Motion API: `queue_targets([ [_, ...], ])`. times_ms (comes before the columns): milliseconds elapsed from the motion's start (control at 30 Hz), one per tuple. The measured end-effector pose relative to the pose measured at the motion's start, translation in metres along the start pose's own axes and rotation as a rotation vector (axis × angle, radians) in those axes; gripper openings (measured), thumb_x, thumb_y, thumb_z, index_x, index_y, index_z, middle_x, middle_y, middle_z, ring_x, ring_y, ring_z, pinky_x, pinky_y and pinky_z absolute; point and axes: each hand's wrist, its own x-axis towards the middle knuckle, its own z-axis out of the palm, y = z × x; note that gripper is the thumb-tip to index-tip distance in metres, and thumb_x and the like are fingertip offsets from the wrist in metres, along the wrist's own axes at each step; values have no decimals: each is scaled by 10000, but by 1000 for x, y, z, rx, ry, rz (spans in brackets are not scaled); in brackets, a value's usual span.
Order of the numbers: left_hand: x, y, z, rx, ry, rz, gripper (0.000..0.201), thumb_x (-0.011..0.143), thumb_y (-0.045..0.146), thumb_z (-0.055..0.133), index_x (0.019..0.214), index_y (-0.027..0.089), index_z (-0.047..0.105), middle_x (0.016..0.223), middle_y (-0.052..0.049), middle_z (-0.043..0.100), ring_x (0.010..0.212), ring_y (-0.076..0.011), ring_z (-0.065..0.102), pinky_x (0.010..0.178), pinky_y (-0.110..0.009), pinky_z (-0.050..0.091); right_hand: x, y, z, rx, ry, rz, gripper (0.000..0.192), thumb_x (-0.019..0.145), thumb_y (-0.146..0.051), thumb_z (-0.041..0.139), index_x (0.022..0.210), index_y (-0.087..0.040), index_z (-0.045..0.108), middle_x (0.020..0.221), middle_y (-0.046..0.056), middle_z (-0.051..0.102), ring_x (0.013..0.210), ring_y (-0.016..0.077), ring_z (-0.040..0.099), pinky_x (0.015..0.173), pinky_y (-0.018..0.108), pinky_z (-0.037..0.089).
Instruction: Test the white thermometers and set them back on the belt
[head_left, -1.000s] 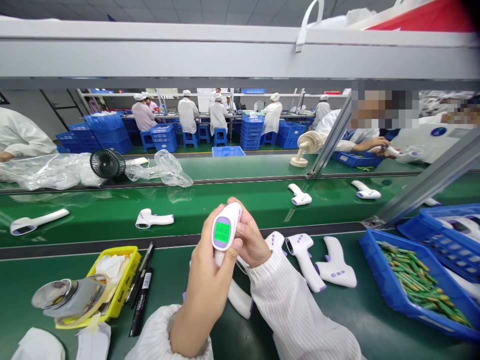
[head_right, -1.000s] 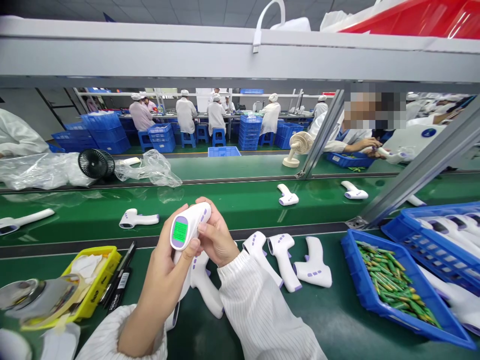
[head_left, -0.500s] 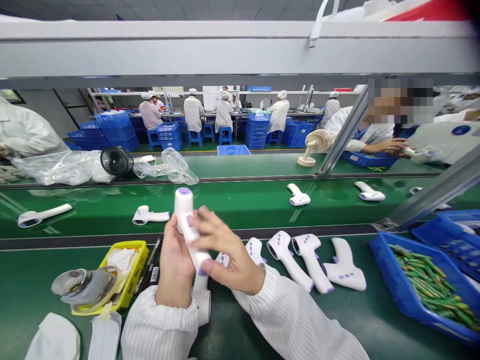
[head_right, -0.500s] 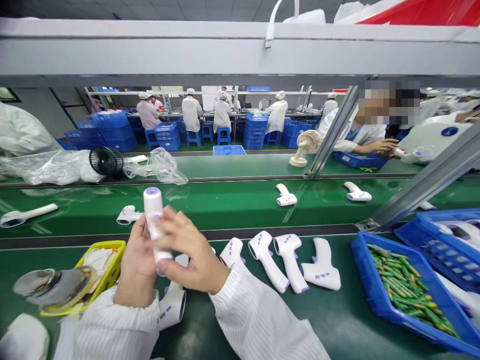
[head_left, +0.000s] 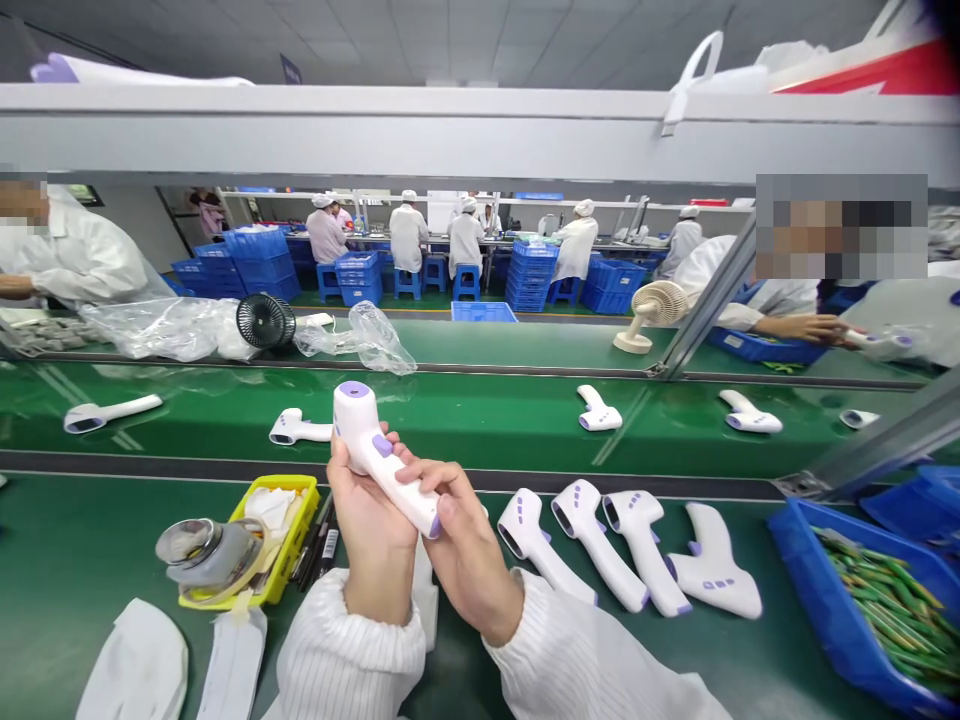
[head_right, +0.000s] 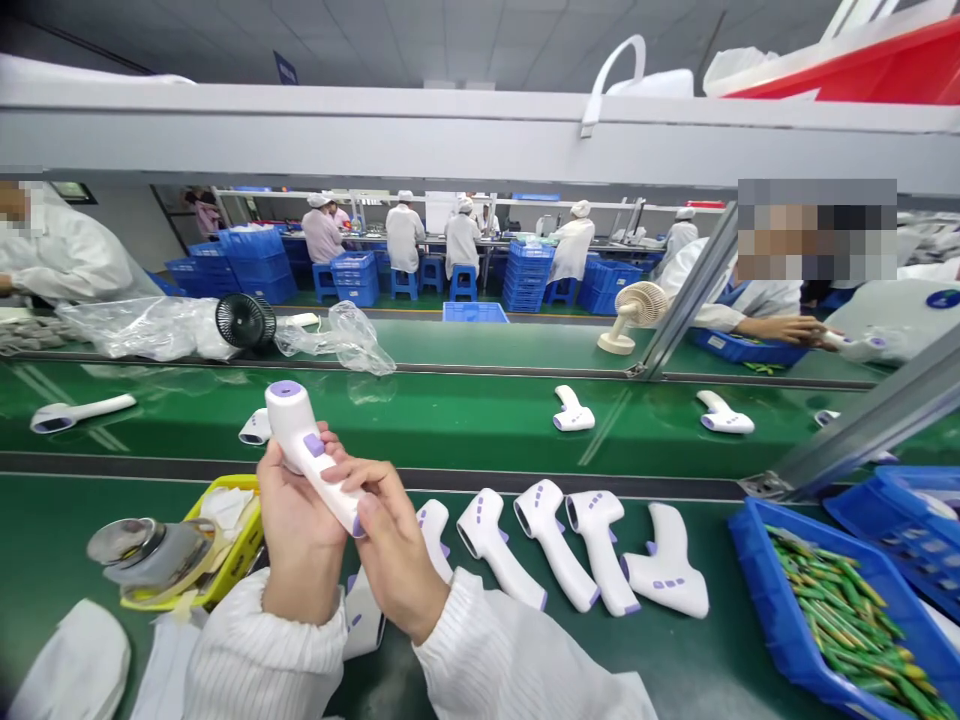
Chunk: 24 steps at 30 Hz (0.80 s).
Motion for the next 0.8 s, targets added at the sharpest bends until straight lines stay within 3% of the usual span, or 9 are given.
queue_targets([
  [100,-4,3,3,-45,32,152,259,863,417,539,935,178,612,693,21,634,549,-77,589,552,-178,460,6,5,11,239,68,135,84,813,-221,652,805,-264,581,956,-5,703,1251,206,537,1142,405,318],
  [167,-4,8,6,-59,35,181,248,870,401,542,962,182,613,702,14,642,560,-83,591,572,-190,468,20,7,1,163,29,166,82,820,-278,632,826,-262,552,980,10,708,1190,214,579,1105,415,366],
  [267,1,19,11,-136,115,118,222,939,325,458,973,158,602,698,4,638,556,-74,592,575,-166,480,58,5,-51,-460,-89,179,210,943,-402,404,1048,-258,514,1177,90,664,1153,232,604,1022,456,441],
  [333,5,27,13,-187,141,54,235,974,285,409,969,130,585,709,-7,626,556,-62,591,570,-141,487,88,-3,-104,-1349,-164,189,244,947,-302,383,1149,-253,510,1274,96,617,1203,201,568,1031,403,434],
  [467,12,41,12,-257,131,-8,257,1001,258,361,975,92,555,737,-26,602,557,-53,584,561,-123,507,125,-30,-208,-1773,-34,279,205,845,-117,507,1008,-149,627,1346,246,530,1367,390,368,1086,656,206],
  [533,14,45,11,-293,132,-15,260,1006,255,351,989,86,547,749,-30,596,555,-52,580,550,-119,510,127,-43,-246,-1906,32,358,128,852,-113,529,896,-148,644,1208,230,611,1293,413,446,1026,704,245],
  [633,16,48,10,-331,133,-15,266,1010,249,336,1003,81,542,757,-39,593,557,-57,581,523,-115,507,120,-52,-280,-2007,87,459,111,908,-236,580,897,-147,644,1003,109,667,1072,293,605,950,570,432],
  [700,17,50,10,-340,129,-14,261,1010,251,341,1005,82,540,755,-44,595,559,-66,587,506,-117,503,117,-53,-291,-2001,98,478,155,916,-298,603,921,-148,641,959,53,663,980,219,627,900,461,492],
  [800,16,51,10,-334,118,-13,253,1007,257,357,1003,82,539,746,-47,597,553,-73,588,491,-120,500,117,-51,-289,-1878,153,436,36,860,-152,629,826,-152,639,908,60,664,997,239,621,909,457,476],
])
